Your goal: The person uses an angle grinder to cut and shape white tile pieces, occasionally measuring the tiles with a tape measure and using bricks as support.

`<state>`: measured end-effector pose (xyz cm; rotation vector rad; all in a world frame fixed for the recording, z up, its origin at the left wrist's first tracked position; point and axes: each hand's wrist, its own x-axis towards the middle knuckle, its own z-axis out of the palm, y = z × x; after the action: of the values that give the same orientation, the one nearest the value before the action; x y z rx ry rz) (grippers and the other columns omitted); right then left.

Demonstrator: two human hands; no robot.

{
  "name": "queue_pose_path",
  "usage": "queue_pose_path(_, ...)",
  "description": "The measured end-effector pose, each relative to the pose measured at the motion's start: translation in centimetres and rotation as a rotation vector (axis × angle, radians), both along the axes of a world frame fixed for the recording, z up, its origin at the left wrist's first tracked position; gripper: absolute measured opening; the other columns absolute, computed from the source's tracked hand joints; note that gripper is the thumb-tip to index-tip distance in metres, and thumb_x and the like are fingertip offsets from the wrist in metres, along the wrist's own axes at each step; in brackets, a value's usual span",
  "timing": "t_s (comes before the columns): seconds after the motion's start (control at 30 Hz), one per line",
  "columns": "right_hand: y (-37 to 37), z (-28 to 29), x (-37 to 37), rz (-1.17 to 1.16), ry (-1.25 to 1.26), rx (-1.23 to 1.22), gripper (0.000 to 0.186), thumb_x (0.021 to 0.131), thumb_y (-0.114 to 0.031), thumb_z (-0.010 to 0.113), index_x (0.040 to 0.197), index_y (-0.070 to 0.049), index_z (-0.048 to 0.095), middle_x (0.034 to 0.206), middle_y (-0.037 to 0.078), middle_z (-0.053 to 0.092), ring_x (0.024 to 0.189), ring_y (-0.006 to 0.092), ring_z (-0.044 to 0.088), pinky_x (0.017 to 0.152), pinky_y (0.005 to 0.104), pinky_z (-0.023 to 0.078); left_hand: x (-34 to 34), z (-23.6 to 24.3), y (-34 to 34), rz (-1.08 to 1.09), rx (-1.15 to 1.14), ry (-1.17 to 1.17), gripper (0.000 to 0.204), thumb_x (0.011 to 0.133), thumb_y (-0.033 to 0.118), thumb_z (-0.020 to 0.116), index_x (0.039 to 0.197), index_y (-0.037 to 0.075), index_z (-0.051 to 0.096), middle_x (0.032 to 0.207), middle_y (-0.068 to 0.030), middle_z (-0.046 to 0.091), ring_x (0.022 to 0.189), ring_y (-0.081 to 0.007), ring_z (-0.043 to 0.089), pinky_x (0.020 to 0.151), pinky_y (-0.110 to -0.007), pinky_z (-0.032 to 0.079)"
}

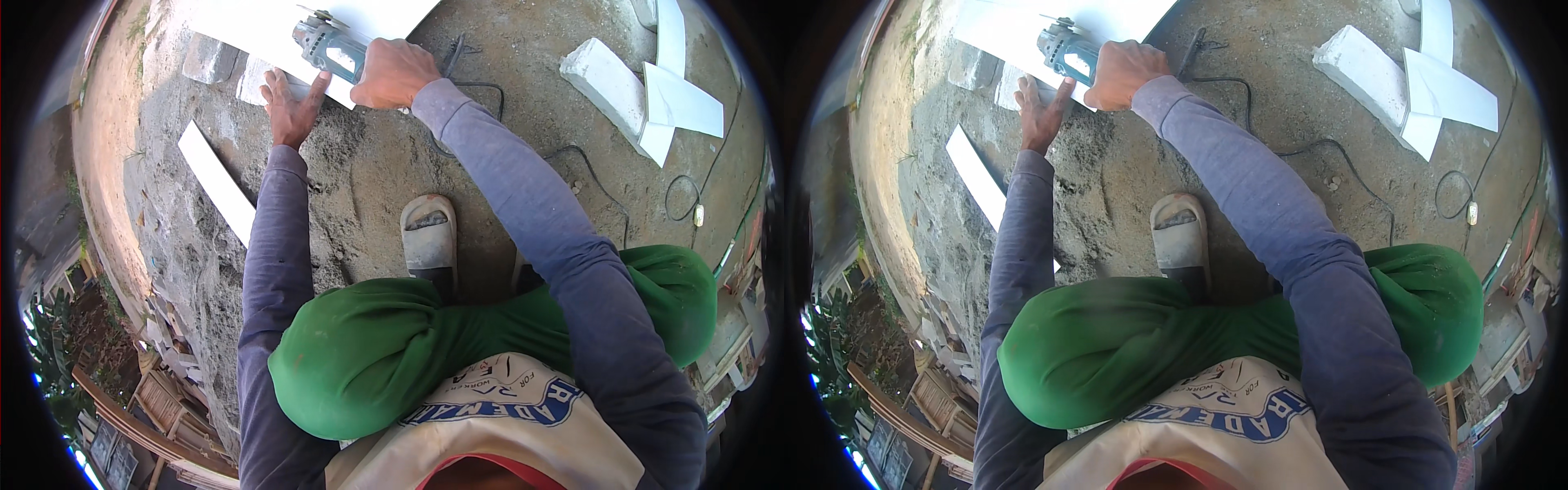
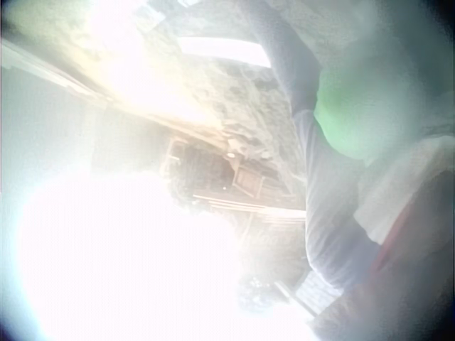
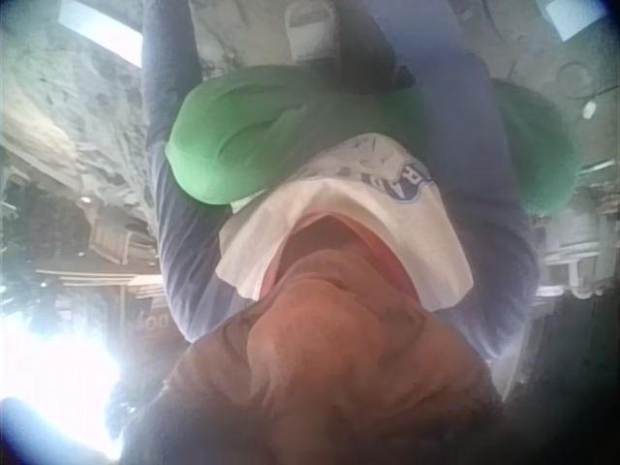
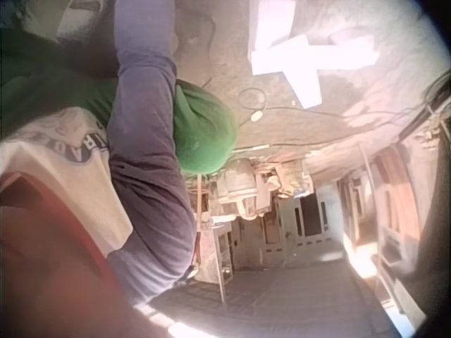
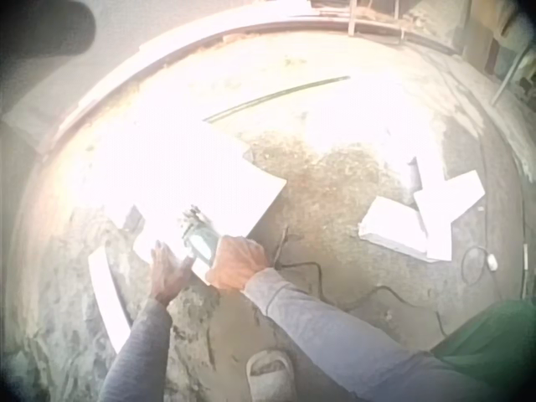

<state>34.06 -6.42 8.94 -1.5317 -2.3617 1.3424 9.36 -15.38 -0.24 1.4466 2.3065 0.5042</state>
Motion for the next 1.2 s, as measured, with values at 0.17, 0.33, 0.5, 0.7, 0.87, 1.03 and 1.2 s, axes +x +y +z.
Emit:
queue_pose_path(0.17, -0.2, -0.2, 0.6, 0.0, 0.007, 0.016, 0.037, 0.072, -0.027, 0.079, 0.096, 0.001, 0.084, 0.098, 0.025, 0.082, 0.095, 0.0414, 0.081, 0.09, 0.0482, 0.064, 0.0, 0.0, 0.0, 0.0, -0.007, 0.009, 0.138, 0.086, 0.085, 0.072, 0.169, -0.014, 0.024, 0.177, -0.0408, 0.017, 0.167, -0.0575, 0.005, 0.132, -0.072, 0.009)
queue_pose_path(0.33, -0.7, -0.3, 1.2, 0.008, 0.016, 0.021, 0.038, 0.073, -0.027, 0.079, 0.098, 0.0, 0.085, 0.098, 0.024, 0.082, 0.095, 0.0409, 0.081, 0.089, 0.0483, 0.064, -0.2, -0.2, 0.0, -0.004, -0.007, 0.016, 0.138, 0.086, 0.086, 0.071, 0.17, -0.013, 0.023, 0.178, -0.0395, 0.016, 0.167, -0.0574, 0.006, 0.132, -0.072, 0.009)
queue_pose_path(0.5, -1.1, -0.4, 1.8, -0.014, 0.003, 0.041, 0.037, 0.073, -0.028, 0.08, 0.098, -0.001, 0.085, 0.098, 0.023, 0.082, 0.093, 0.0403, 0.082, 0.088, 0.0483, 0.064, -0.4, -0.4, 0.1, -0.014, -0.01, 0.021, 0.138, 0.086, 0.086, 0.071, 0.171, -0.011, 0.023, 0.179, -0.038, 0.015, 0.167, -0.0572, 0.005, 0.132, -0.072, 0.009)
queue_pose_path(0.7, -1.6, -0.6, 2.5, -0.016, 0.01, 0.04, 0.036, 0.072, -0.026, 0.079, 0.095, 0.0, 0.085, 0.095, 0.023, 0.082, 0.089, 0.04, 0.081, 0.088, 0.0479, 0.064, -0.6, -0.7, 0.1, -0.009, -0.02, 0.025, 0.138, 0.086, 0.088, 0.07, 0.171, -0.01, 0.022, 0.179, -0.0371, 0.014, 0.167, -0.0571, 0.004, 0.133, -0.071, 0.008)
queue_pose_path(0.87, -2.0, -0.5, 3.2, -0.014, 0.023, 0.038, 0.034, 0.071, -0.025, 0.078, 0.093, 0.0, 0.084, 0.091, 0.023, 0.081, 0.087, 0.0401, 0.081, 0.086, 0.0472, 0.065, -0.7, -0.7, 0.0, -0.011, -0.017, 0.013, 0.139, 0.086, 0.089, 0.069, 0.172, -0.009, 0.021, 0.18, -0.0367, 0.013, 0.167, -0.057, 0.004, 0.133, -0.071, 0.008)
queue_pose_path(1.03, -2.4, -0.7, 3.7, -0.027, 0.026, 0.063, 0.034, 0.071, -0.025, 0.078, 0.091, 0.001, 0.083, 0.091, 0.024, 0.081, 0.086, 0.0404, 0.081, 0.086, 0.0474, 0.065, -0.8, -0.7, 0.1, -0.008, -0.015, 0.006, 0.141, 0.085, 0.091, 0.068, 0.172, -0.009, 0.02, 0.18, -0.0365, 0.012, 0.167, -0.0565, 0.003, 0.133, -0.07, 0.006)
queue_pose_path(1.2, -2.7, -0.8, 4.5, -0.019, 0.028, 0.054, 0.035, 0.072, -0.027, 0.079, 0.091, 0.003, 0.082, 0.092, 0.024, 0.081, 0.087, 0.0409, 0.081, 0.086, 0.048, 0.065, -0.4, -0.5, 0.1, -0.006, -0.022, -0.007, 0.144, 0.084, 0.092, 0.068, 0.172, -0.01, 0.019, 0.179, -0.0369, 0.013, 0.167, -0.0568, 0.003, 0.133, -0.071, 0.006)
